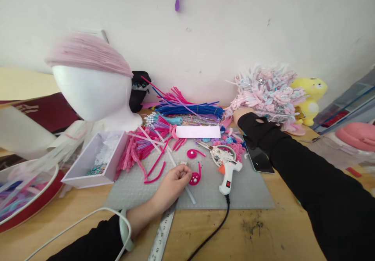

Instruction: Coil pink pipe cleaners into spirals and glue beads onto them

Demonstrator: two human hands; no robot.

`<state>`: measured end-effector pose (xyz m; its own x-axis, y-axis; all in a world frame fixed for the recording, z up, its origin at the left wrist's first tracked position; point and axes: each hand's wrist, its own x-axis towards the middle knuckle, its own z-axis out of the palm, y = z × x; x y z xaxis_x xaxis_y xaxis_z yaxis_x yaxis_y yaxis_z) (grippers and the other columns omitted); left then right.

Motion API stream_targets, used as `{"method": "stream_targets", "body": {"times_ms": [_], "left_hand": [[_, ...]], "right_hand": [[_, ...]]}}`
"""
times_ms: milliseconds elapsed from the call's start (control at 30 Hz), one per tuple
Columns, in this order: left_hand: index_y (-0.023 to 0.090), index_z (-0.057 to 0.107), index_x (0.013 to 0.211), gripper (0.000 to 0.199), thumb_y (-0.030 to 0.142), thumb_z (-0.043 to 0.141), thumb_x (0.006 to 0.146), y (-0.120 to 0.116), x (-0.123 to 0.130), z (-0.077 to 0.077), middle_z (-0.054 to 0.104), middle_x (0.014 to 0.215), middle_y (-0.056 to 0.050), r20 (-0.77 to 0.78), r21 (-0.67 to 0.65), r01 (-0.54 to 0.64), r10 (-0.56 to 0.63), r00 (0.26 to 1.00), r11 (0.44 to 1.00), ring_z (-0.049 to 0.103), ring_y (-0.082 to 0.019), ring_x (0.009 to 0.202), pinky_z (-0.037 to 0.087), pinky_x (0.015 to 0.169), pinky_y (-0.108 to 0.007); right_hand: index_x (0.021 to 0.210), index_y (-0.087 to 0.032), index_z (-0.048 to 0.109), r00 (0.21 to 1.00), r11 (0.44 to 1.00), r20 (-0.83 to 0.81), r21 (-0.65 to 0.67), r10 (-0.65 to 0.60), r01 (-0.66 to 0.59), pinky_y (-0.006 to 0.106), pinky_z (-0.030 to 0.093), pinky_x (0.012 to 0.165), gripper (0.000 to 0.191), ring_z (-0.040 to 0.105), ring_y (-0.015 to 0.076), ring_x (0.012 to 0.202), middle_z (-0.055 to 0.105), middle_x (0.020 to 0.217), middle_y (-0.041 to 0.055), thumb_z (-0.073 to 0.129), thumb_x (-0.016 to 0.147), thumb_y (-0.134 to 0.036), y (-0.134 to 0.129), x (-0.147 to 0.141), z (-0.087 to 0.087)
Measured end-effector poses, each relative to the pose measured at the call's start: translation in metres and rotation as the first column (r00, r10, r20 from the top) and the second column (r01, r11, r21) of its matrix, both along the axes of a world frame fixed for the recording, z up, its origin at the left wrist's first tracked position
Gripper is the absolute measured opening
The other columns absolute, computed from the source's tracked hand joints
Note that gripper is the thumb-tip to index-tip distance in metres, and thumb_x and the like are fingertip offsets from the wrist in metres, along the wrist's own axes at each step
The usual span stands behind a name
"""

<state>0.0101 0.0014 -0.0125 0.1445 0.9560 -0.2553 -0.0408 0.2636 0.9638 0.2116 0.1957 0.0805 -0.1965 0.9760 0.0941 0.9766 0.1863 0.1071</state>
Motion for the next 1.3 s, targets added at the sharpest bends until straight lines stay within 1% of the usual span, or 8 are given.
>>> {"method": "stream_targets", "body": {"times_ms": [333, 600, 667, 767, 833, 900, 1000, 1300], "left_hand": [[0.018, 0.040, 0.067, 0.027, 0.041, 0.055, 0.066, 0.000, -0.003, 0.005, 0.026, 0.035, 0.013, 0.138, -0.125, 0.034, -0.017, 0.990, 0.992, 0.016, -0.002, 0.027, 0.010, 0.029, -0.016], [0.017, 0.040, 0.067, 0.021, 0.031, 0.056, 0.068, 0.001, -0.013, 0.006, 0.019, 0.039, 0.012, 0.420, -0.121, 0.017, 0.036, 0.907, 0.992, 0.011, -0.002, 0.033, 0.008, 0.034, -0.015], [0.017, 0.040, 0.067, 0.020, 0.030, 0.055, 0.069, 0.002, -0.015, 0.005, 0.018, 0.040, 0.012, 0.446, -0.117, 0.001, 0.051, 0.894, 0.993, 0.010, -0.002, 0.033, 0.007, 0.034, -0.016], [0.018, 0.040, 0.068, 0.020, 0.030, 0.055, 0.069, 0.004, -0.015, 0.005, 0.018, 0.040, 0.012, 0.414, -0.135, -0.020, 0.075, 0.907, 0.991, 0.010, -0.002, 0.033, 0.008, 0.033, -0.015], [0.018, 0.040, 0.068, 0.020, 0.032, 0.055, 0.070, 0.005, -0.013, 0.005, 0.019, 0.040, 0.012, 0.336, -0.165, -0.034, 0.088, 0.938, 0.986, 0.011, -0.002, 0.032, 0.008, 0.032, -0.015], [0.018, 0.041, 0.068, 0.021, 0.034, 0.054, 0.070, 0.006, -0.012, 0.004, 0.021, 0.037, 0.013, 0.222, -0.179, -0.047, 0.087, 0.971, 0.983, 0.012, -0.002, 0.030, 0.009, 0.030, -0.014], [0.018, 0.042, 0.066, 0.020, 0.036, 0.052, 0.070, 0.008, -0.010, -0.001, 0.026, 0.033, 0.012, 0.055, -0.163, -0.027, 0.037, 0.998, 0.986, 0.017, -0.002, 0.026, 0.011, 0.028, -0.015], [0.016, 0.050, 0.082, 0.014, 0.025, 0.041, 0.075, 0.013, -0.007, -0.004, 0.029, 0.034, 0.012, -0.185, -0.124, 0.026, -0.048, 0.982, 0.992, 0.020, -0.003, 0.024, 0.011, 0.029, -0.017]], "right_hand": [[0.079, -0.015, 0.068, 0.976, 0.964, -0.098, -0.162, 0.197, -0.211, 0.024, 0.040, 0.064, 0.020, 0.059, 0.0182, 0.073, 0.066, 0.078, 0.0081, 0.051, 0.069, -0.020, -0.027, -0.030, 0.026], [0.088, -0.018, 0.065, 0.755, 0.260, -0.440, -0.752, 0.486, -0.605, 0.016, 0.033, 0.048, 0.031, 0.046, 0.0056, 0.045, 0.060, 0.055, -0.0061, 0.063, 0.057, -0.016, -0.071, -0.091, 0.020], [0.075, -0.015, 0.066, 0.747, 0.321, -0.446, -0.705, 0.493, -0.633, 0.017, 0.034, 0.049, 0.015, 0.045, 0.0055, 0.044, 0.060, 0.055, -0.0041, 0.058, 0.063, -0.018, -0.065, -0.096, 0.018], [0.076, -0.013, 0.064, 0.758, 0.786, -0.499, -0.217, 0.421, -0.579, 0.019, 0.036, 0.055, 0.019, 0.051, 0.0083, 0.055, 0.063, 0.068, 0.0013, 0.046, 0.073, -0.018, -0.050, -0.092, 0.027], [0.085, -0.012, 0.061, 0.786, 0.930, -0.498, 0.184, 0.367, -0.317, 0.022, 0.037, 0.062, 0.024, 0.054, 0.0120, 0.067, 0.063, 0.080, 0.0052, 0.039, 0.077, -0.018, -0.046, -0.084, 0.038], [0.082, -0.012, 0.061, 0.867, 0.932, -0.385, 0.297, 0.316, -0.208, 0.026, 0.036, 0.065, 0.025, 0.055, 0.0163, 0.072, 0.063, 0.079, 0.0081, 0.039, 0.078, -0.023, -0.054, -0.071, 0.048], [0.058, -0.013, 0.061, 0.965, 0.979, -0.177, -0.030, 0.196, -0.204, 0.027, 0.036, 0.057, 0.038, 0.056, 0.0195, 0.060, 0.059, 0.054, 0.0086, 0.043, 0.075, -0.042, -0.088, -0.045, 0.045], [0.052, -0.016, 0.054, 0.934, 0.753, -0.305, -0.654, -0.186, -0.064, 0.020, 0.032, 0.037, 0.055, 0.047, 0.0093, 0.030, 0.056, 0.041, 0.0028, 0.031, 0.072, -0.062, -0.163, 0.013, -0.052]]}}
